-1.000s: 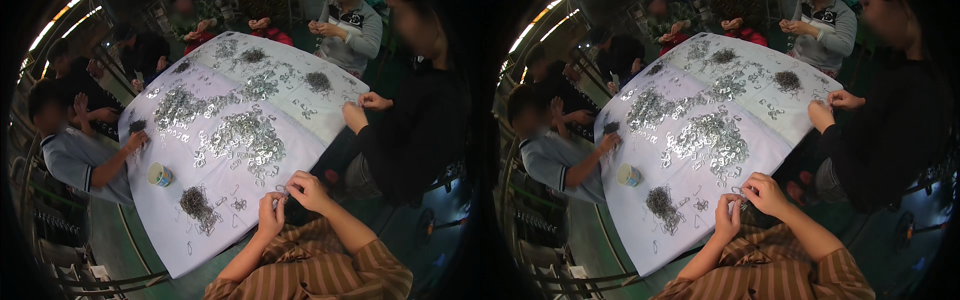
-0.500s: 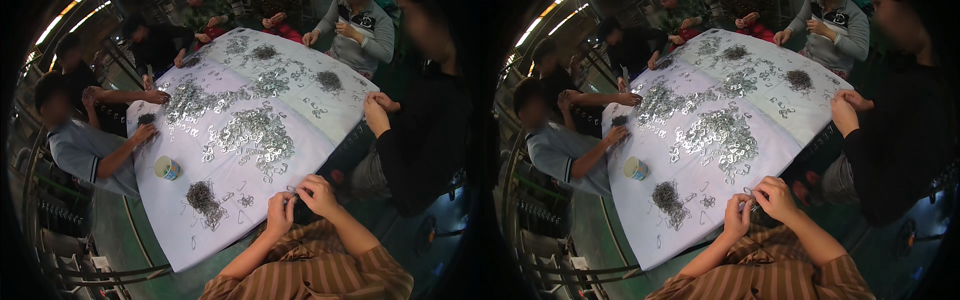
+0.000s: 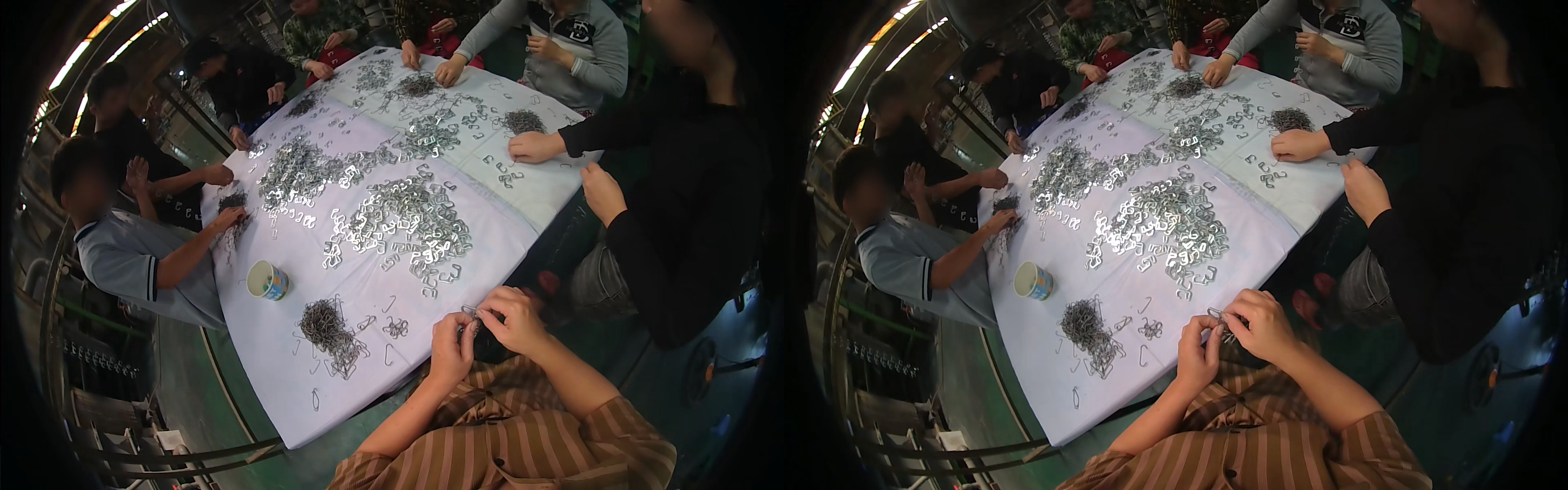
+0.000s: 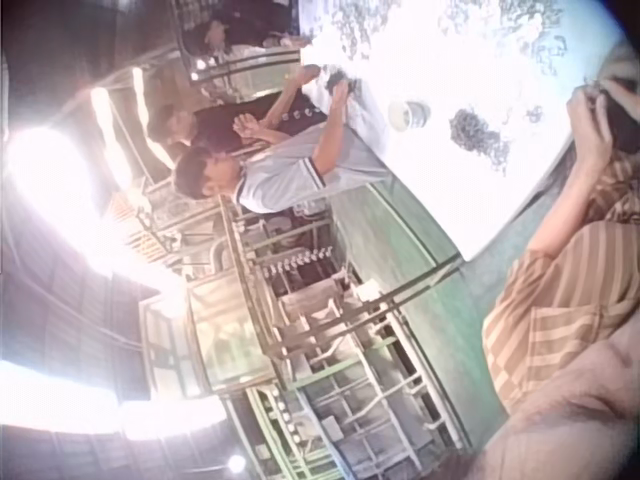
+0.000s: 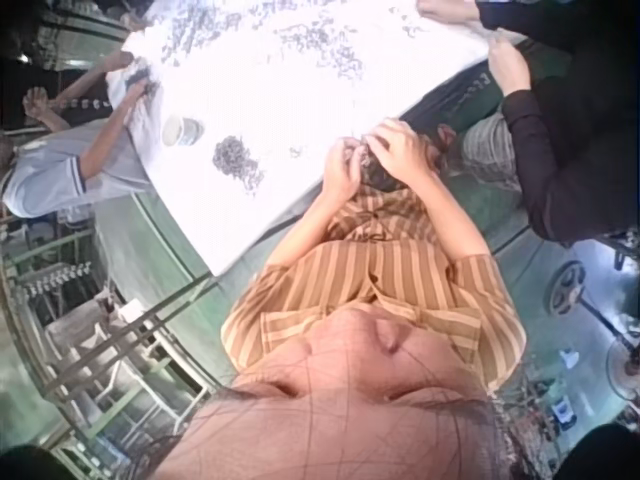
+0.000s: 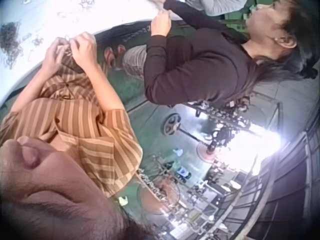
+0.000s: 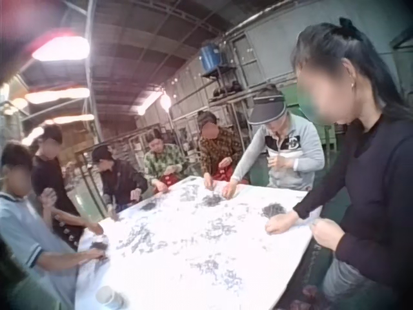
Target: The person assembles small metal hooks by hand at a table with several others. They pick up individual hooks and wire pieces, interlock them, and place the assembled units into a nearby container. The process is repetitive and performed one at a time.
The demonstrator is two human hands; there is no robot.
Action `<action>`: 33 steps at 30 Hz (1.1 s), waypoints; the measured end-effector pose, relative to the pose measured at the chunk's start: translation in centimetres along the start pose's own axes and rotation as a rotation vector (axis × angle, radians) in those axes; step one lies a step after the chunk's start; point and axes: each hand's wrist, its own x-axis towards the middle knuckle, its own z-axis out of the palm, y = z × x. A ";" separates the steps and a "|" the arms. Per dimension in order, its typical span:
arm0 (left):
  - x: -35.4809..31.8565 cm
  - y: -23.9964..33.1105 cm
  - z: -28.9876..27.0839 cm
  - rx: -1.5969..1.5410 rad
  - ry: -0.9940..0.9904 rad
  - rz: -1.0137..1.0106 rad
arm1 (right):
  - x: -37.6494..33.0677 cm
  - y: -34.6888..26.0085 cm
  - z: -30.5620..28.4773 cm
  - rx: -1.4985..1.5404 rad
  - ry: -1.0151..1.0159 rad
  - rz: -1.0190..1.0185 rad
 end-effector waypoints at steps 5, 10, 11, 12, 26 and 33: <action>0.2 0.2 -0.2 0.108 -0.007 0.089 | -0.4 -0.4 0.1 -0.073 0.052 -0.058; 0.5 0.3 -0.8 0.144 -0.045 0.099 | -0.8 -0.3 0.1 -0.121 0.100 -0.143; 0.8 0.0 -1.3 0.138 -0.058 0.085 | -0.8 -0.3 0.2 -0.128 0.104 -0.149; 1.1 -0.4 -1.9 0.130 -0.075 0.074 | -0.9 -0.2 0.1 -0.126 0.120 -0.142; 6.8 -7.1 -8.4 1.170 -0.233 -0.155 | -1.3 0.2 0.3 -0.105 0.164 -0.112; 6.9 -3.9 -7.3 0.372 -0.110 -0.041 | -1.5 0.4 0.2 -0.092 0.166 -0.092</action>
